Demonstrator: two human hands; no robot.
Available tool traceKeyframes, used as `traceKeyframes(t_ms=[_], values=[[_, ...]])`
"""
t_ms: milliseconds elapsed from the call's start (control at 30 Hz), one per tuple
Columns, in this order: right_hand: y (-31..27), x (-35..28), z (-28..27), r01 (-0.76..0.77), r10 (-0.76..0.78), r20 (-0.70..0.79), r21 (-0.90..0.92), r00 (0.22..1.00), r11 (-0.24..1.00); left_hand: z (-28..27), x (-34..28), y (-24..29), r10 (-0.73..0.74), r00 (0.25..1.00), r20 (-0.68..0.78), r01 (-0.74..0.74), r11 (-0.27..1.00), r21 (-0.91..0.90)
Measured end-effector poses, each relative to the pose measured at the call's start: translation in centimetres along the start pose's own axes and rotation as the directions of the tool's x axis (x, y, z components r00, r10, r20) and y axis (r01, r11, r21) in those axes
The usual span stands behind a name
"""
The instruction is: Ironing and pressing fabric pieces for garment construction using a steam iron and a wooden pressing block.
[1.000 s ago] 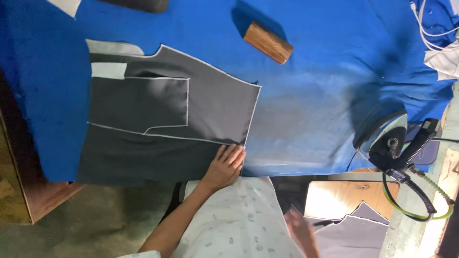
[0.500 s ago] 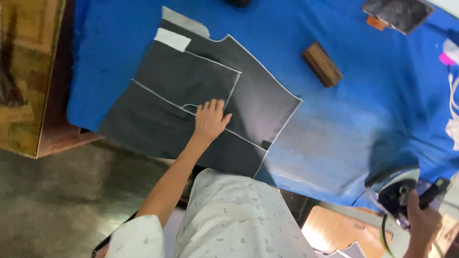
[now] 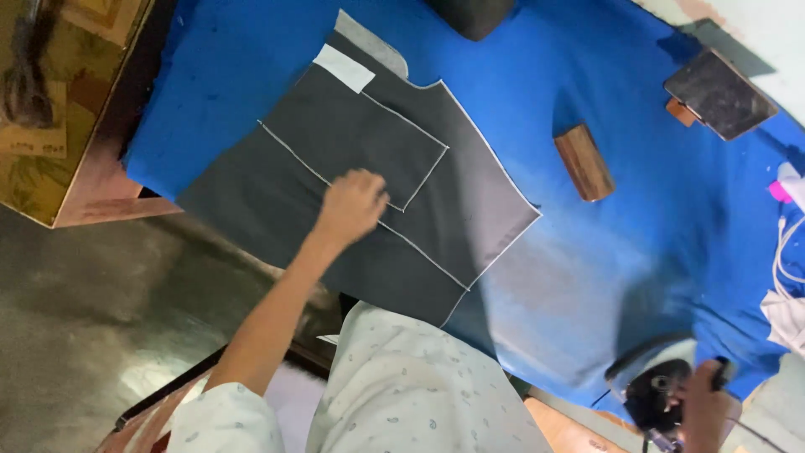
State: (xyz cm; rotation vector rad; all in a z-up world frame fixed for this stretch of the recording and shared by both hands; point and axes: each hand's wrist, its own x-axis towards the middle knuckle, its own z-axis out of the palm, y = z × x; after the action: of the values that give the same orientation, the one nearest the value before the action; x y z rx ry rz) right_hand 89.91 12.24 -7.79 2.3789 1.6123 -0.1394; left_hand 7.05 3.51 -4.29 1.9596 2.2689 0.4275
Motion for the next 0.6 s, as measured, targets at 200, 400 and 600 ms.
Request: traceKeyframes(t_ms=[200, 400, 600], values=[[-26.7, -11.2, -14.6, 0.439, -0.494, 0.366, 0.227, 0.789, 0.869, 5.7, -1.3, 4.4, 0.205, 0.977, -0.057, -0.185, 0.951, 0.247], [-45.2, -20.5, -25.0, 0.661, -0.677, 0.595, 0.302, 0.432, 0.687, 11.6, -0.8, 1.1, -0.017, 0.991, -0.136, 0.047, 0.974, 0.221], [-48.7, -20.9, -16.3, 0.887, -0.824, 0.529, 0.256, 0.203, 0.384, -2.6, 0.1, -3.1, -0.668, 0.624, -0.405, 0.456, 0.732, -0.506]])
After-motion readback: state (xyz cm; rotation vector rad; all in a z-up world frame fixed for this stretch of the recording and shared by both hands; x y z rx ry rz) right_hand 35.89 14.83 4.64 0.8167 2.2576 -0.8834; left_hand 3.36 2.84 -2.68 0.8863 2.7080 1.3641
